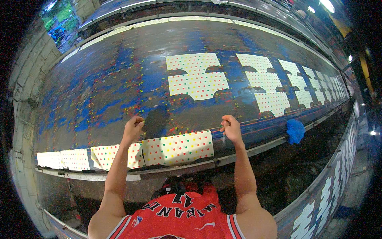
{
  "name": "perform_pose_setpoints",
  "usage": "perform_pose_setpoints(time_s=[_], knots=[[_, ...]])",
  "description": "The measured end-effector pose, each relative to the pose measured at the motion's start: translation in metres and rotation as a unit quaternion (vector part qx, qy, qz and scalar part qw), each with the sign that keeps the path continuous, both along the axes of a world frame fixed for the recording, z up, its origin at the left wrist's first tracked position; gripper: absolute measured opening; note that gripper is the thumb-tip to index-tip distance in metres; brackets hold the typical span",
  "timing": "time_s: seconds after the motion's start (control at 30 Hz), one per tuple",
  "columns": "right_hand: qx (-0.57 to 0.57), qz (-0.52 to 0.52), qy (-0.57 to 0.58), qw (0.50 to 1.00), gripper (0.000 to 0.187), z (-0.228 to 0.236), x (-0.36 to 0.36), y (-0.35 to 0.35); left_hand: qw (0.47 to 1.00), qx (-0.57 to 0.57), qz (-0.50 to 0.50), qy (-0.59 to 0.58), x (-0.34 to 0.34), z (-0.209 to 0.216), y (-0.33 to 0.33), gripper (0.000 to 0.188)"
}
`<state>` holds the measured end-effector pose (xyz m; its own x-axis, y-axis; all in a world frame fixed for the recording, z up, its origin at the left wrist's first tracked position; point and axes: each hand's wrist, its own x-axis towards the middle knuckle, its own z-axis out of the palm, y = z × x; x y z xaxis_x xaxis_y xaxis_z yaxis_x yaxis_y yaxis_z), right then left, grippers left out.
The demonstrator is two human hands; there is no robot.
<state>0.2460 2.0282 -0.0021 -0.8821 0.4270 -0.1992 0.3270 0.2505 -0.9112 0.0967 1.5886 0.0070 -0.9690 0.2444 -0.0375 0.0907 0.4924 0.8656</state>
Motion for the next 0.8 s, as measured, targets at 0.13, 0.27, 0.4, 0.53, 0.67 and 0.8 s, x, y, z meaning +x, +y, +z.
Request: perform_pose_setpoints(time_s=[0.13, 0.27, 0.4, 0.53, 0.67, 0.8], knots=[[-0.002, 0.015, 0.005, 1.0, 0.021, 0.003, -0.01, 0.015, 0.999, -0.036, -0.022, 0.003, -0.029, 0.003, 0.029, 0.021], [0.033, 0.036, 0.002, 0.999, 0.019, 0.017, -0.036, 0.04, 0.995, -0.027, -0.055, 0.084, -0.064, -0.002, 0.06, 0.022], [0.063, 0.064, 0.033, 0.995, 0.02, 0.027, -0.071, 0.075, 0.988, -0.059, -0.07, 0.127, -0.108, -0.013, 0.101, 0.021], [0.109, 0.072, 0.055, 0.99, 0.018, 0.022, -0.122, 0.113, 0.984, -0.11, -0.044, 0.131, -0.158, -0.023, 0.146, 0.019], [0.186, 0.076, 0.06, 0.978, 0.018, 0.0, -0.184, 0.152, 0.966, -0.19, 0.002, 0.174, -0.203, -0.041, 0.187, 0.016], [0.285, 0.083, 0.099, 0.95, 0.015, -0.023, -0.238, 0.18, 0.946, -0.26, 0.045, 0.191, -0.229, -0.058, 0.208, 0.017]])
